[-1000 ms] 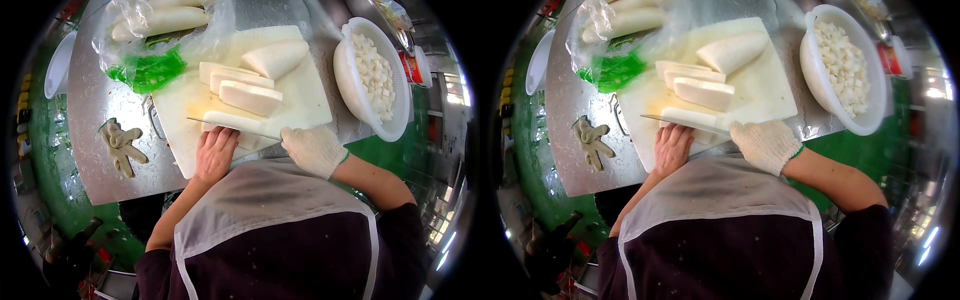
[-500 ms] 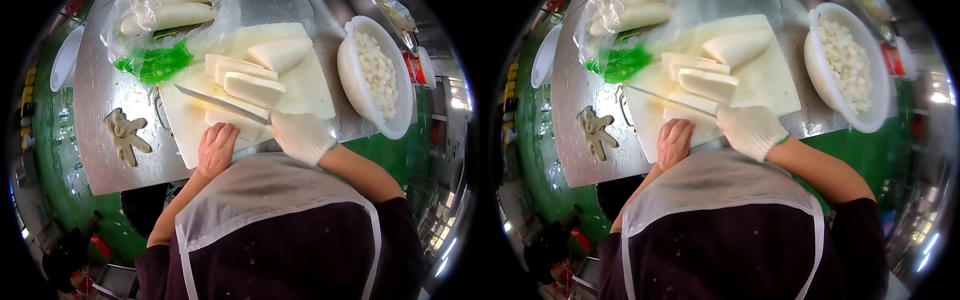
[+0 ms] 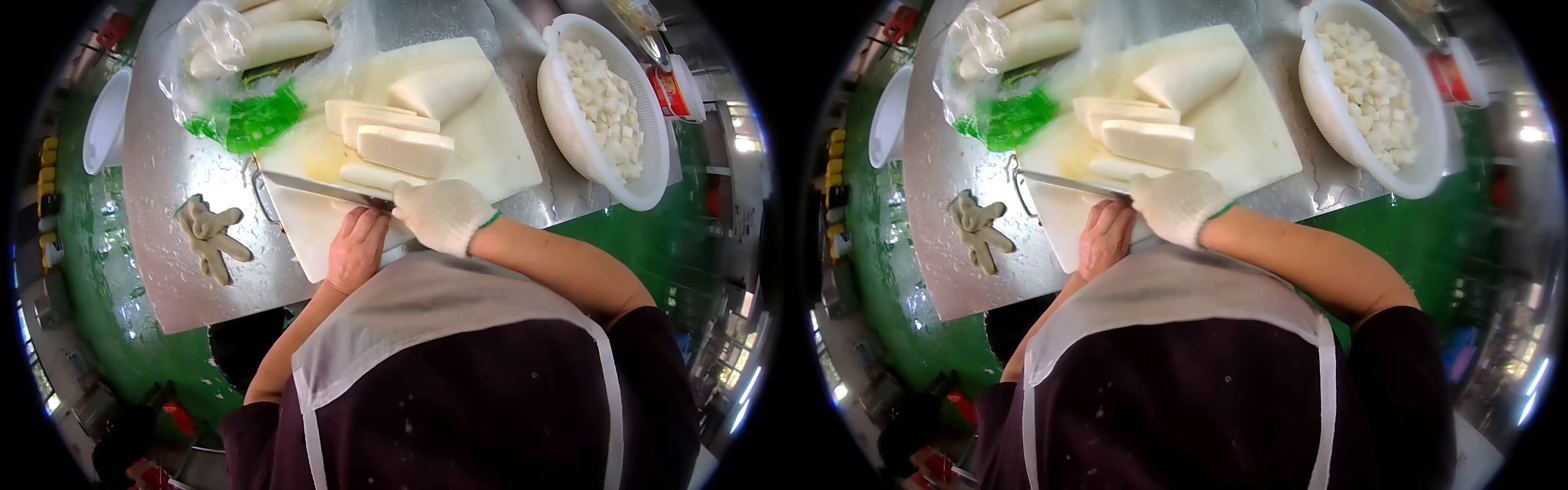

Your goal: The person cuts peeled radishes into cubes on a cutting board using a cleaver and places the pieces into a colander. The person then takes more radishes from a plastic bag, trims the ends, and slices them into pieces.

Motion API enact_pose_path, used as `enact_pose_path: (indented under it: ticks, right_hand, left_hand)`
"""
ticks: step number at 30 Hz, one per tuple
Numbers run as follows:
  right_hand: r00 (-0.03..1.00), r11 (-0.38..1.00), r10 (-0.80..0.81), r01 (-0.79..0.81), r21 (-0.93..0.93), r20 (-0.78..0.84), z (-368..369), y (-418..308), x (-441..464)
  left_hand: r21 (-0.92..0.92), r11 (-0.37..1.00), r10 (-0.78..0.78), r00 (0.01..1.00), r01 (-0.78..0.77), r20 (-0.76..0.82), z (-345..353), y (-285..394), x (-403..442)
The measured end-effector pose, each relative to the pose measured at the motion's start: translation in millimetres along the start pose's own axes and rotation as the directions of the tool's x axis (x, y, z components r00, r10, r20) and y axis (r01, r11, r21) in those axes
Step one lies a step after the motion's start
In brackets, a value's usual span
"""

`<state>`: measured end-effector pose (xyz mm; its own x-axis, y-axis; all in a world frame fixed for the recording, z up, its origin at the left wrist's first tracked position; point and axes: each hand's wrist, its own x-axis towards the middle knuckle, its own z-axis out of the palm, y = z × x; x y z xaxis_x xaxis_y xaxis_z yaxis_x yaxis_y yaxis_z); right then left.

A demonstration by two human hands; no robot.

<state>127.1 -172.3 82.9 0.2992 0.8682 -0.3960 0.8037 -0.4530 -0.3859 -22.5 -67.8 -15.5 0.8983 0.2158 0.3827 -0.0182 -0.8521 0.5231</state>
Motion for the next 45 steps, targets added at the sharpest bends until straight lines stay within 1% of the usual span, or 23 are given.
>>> enact_pose_path:
  ticks: [1,3,4,7,8,9,10,11,12,13,15,16,17,18,19,20,23,24,27,31,38,41,45]
  right_hand:
    - [1.000,1.000,0.018,-0.018,0.021,0.003,-4.6,2.4,-1.0]
    - [0.994,0.998,0.025,-0.019,0.057,-0.110,-9.6,8.4,-10.9]
    - [0.989,0.997,0.027,-0.015,0.080,-0.146,-8.7,11.9,-20.3]
    - [0.917,0.990,0.112,-0.069,0.126,-0.382,-24.0,25.2,-46.0]
    - [0.899,0.962,0.221,-0.136,0.238,-0.379,-29.7,28.5,-52.2]
    - [0.874,0.918,0.321,-0.193,0.346,-0.365,-34.5,33.4,-59.8]
    - [0.842,0.929,0.316,-0.182,0.321,-0.437,-22.9,54.8,-66.2]
    - [0.828,0.893,0.397,-0.247,0.377,-0.396,-25.1,62.3,-71.5]
    - [0.807,0.848,0.474,-0.312,0.429,-0.351,-27.1,69.2,-78.6]
    - [0.780,0.797,0.547,-0.374,0.475,-0.304,-29.1,76.1,-87.3]
    - [0.708,0.807,0.586,-0.465,0.365,-0.393,-8.4,111.0,-91.1]
    - [0.681,0.806,0.587,-0.442,0.394,-0.437,9.4,141.8,-94.0]
    - [0.736,0.856,0.499,-0.338,0.390,-0.458,20.6,175.3,-98.7]
    - [0.775,0.881,0.444,-0.286,0.377,-0.451,19.2,186.2,-93.9]
    - [0.799,0.890,0.424,-0.279,0.361,-0.427,13.3,175.2,-79.5]
    - [0.810,0.892,0.422,-0.290,0.348,-0.407,9.0,163.4,-72.1]
    - [0.836,0.897,0.416,-0.313,0.312,-0.358,-3.1,137.9,-60.7]
    - [0.843,0.899,0.411,-0.314,0.305,-0.347,-5.5,135.5,-59.4]
    - [0.858,0.907,0.394,-0.307,0.287,-0.330,-10.0,133.5,-58.1]
    - [0.873,0.920,0.368,-0.292,0.261,-0.321,-12.7,133.6,-59.2]
    - [0.888,0.934,0.334,-0.269,0.234,-0.315,-15.9,139.5,-59.7]
    - [0.896,0.939,0.325,-0.266,0.219,-0.303,-17.8,140.2,-61.9]
    - [0.902,0.944,0.313,-0.262,0.201,-0.297,-21.0,141.4,-62.8]
  left_hand:
    - [0.001,1.000,0.017,1.000,-0.017,0.019,-3.1,-1.5,-0.1]
    - [0.000,0.999,0.035,0.998,-0.035,0.046,-7.4,-4.4,0.7]
    - [0.067,0.998,0.013,0.990,-0.023,0.138,-13.2,-6.2,2.1]
    - [0.124,0.986,0.087,0.976,-0.113,0.199,-32.7,-10.3,36.5]
    - [0.153,0.977,0.102,0.957,-0.148,0.270,-25.0,-21.8,39.8]
    - [0.155,0.974,0.121,0.953,-0.168,0.277,-15.3,-29.1,37.8]
    - [0.165,0.969,0.134,0.950,-0.186,0.282,-3.6,-35.5,39.4]
    - [0.189,0.962,0.137,0.949,-0.196,0.284,-1.6,-37.9,47.4]
    - [0.099,0.995,-0.072,0.876,0.027,0.478,-8.8,-27.0,63.5]
    - [0.055,0.997,-0.072,0.880,0.052,0.469,5.5,-29.5,58.0]
    - [0.063,0.998,-0.054,0.898,0.029,0.437,25.3,-25.0,48.1]
    - [0.041,0.998,-0.069,0.854,0.056,0.516,23.0,-13.7,56.9]
    - [-0.022,1.000,-0.005,0.908,0.015,0.419,42.7,-15.4,51.7]
    - [0.143,0.979,0.096,0.948,-0.145,0.303,61.8,-16.3,45.7]
    - [0.284,0.944,0.087,0.954,-0.171,0.287,57.5,-8.2,50.5]
    - [0.327,0.910,0.215,0.964,-0.256,0.156,58.7,-8.9,51.6]
    - [0.379,0.908,0.128,0.979,-0.180,0.157,70.1,-7.3,71.5]
    - [0.373,0.923,0.021,0.980,-0.095,0.198,71.3,-1.8,81.7]
    - [0.378,0.924,-0.096,0.991,0.055,0.091,83.8,-10.0,105.0]
    - [0.349,0.911,-0.259,0.963,0.219,0.072,77.4,-6.9,132.3]
    - [0.285,0.918,-0.327,0.934,0.277,0.144,84.0,12.8,126.2]
    - [0.265,0.929,-0.293,0.951,0.258,0.102,88.9,21.4,116.7]
    - [0.370,0.904,-0.266,0.958,0.212,0.103,92.1,39.6,103.3]
